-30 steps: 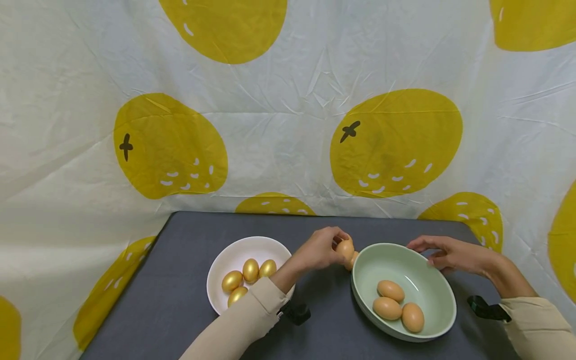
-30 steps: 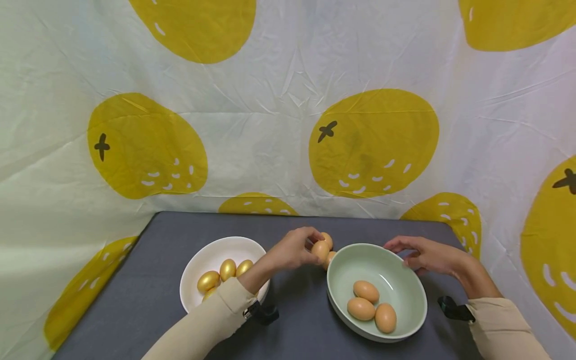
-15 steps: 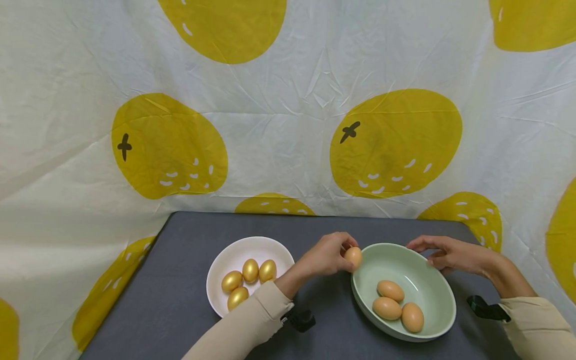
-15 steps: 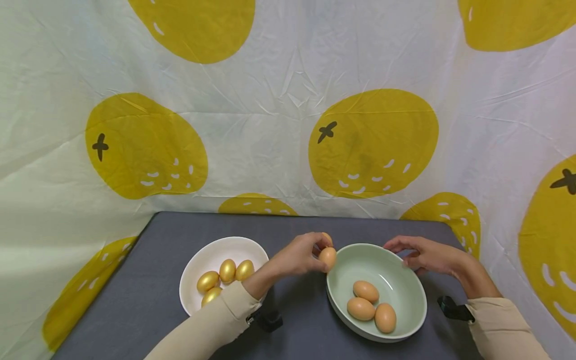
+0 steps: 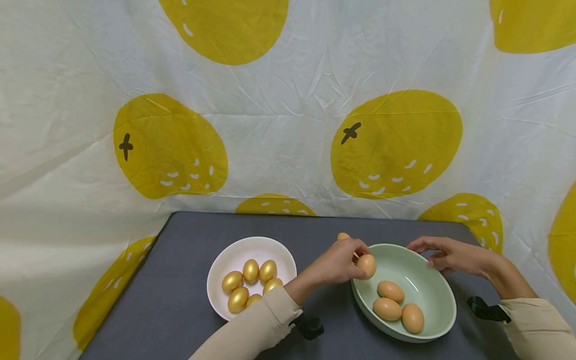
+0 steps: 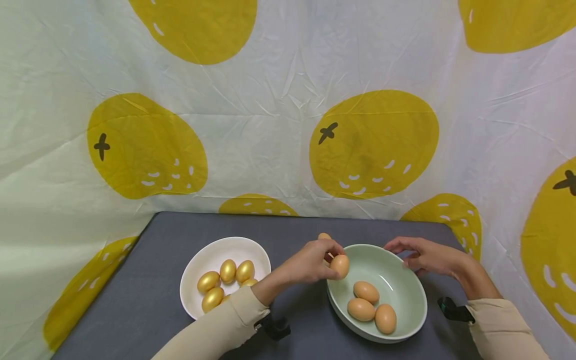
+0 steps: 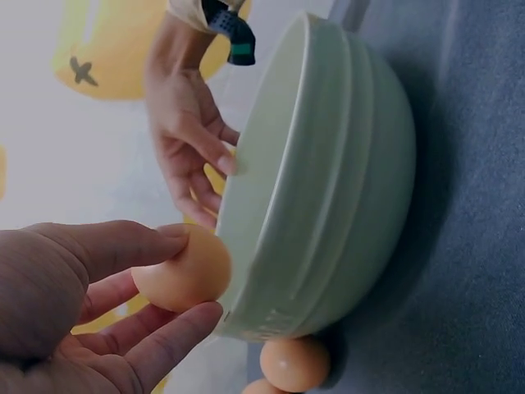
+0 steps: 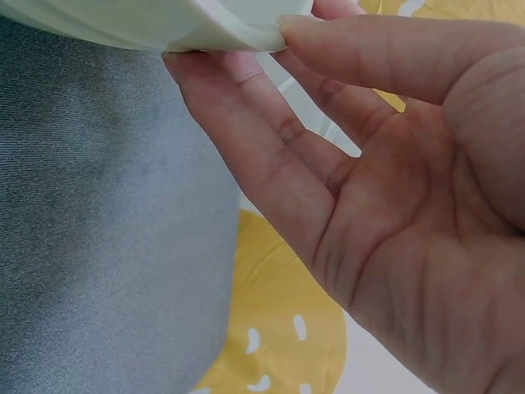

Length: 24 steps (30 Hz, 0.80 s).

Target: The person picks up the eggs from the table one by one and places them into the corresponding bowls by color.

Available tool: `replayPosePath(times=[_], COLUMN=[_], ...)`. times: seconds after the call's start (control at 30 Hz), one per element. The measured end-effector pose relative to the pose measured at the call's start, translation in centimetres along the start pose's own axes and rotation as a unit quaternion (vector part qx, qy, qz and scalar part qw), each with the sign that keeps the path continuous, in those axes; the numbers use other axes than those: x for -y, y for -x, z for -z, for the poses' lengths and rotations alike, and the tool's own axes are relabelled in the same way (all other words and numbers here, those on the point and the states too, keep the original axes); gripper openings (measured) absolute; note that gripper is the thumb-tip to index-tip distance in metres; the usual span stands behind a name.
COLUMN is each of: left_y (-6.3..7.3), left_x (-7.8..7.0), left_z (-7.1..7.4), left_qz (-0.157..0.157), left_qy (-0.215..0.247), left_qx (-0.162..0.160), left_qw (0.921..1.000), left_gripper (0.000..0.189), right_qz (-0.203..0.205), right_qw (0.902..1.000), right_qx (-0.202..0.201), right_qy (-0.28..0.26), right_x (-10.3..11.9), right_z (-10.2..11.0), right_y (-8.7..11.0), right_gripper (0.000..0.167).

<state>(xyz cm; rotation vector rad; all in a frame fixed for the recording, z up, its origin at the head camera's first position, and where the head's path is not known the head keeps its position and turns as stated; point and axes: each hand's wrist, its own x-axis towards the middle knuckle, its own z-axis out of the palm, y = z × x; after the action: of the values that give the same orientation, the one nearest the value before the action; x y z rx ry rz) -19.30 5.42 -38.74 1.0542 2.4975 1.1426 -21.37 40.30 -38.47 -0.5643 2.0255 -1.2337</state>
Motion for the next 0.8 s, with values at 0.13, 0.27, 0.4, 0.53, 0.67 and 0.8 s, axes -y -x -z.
replayPosePath(times=[0.13, 0.27, 0.4, 0.53, 0.67, 0.8], left_y=[-0.3, -0.5, -0.9, -1.6, -2.2, -2.4], left_x=[-0.5, -0.9, -1.2, -1.2, -1.3, -1.3], left_z=[-0.3, -0.7, -1.1, -1.8, -2.5, -3.1], left_qz=[0.001, 0.011, -0.003, -0.024, -0.023, -0.018], left_qy=[-0.007, -0.026, -0.064, -0.112, -0.143, -0.16], left_qx=[0.01, 0.023, 0.035, 0.05, 0.064, 0.067], left_qw=[0.9999, 0.9993, 0.9973, 0.9921, 0.9873, 0.9847], left_gripper=[0.039, 0.04, 0.041, 0.045, 0.047, 0.045], right_qz=[0.001, 0.0, 0.002, 0.004, 0.003, 0.002], right_qw=[1.0, 1.0, 1.0, 1.0, 1.0, 1.0], right_qx=[0.001, -0.001, 0.0, 0.0, -0.004, -0.004], right_qy=[0.001, 0.002, 0.001, 0.001, 0.003, 0.004], right_x=[0.0, 0.0, 0.0, 0.1, 0.1, 0.1], right_z=[0.0, -0.1, -0.1, -0.1, -0.1, -0.1], right_y=[0.0, 0.0, 0.1, 0.2, 0.2, 0.1], right_gripper=[0.047, 0.047, 0.047, 0.047, 0.047, 0.047])
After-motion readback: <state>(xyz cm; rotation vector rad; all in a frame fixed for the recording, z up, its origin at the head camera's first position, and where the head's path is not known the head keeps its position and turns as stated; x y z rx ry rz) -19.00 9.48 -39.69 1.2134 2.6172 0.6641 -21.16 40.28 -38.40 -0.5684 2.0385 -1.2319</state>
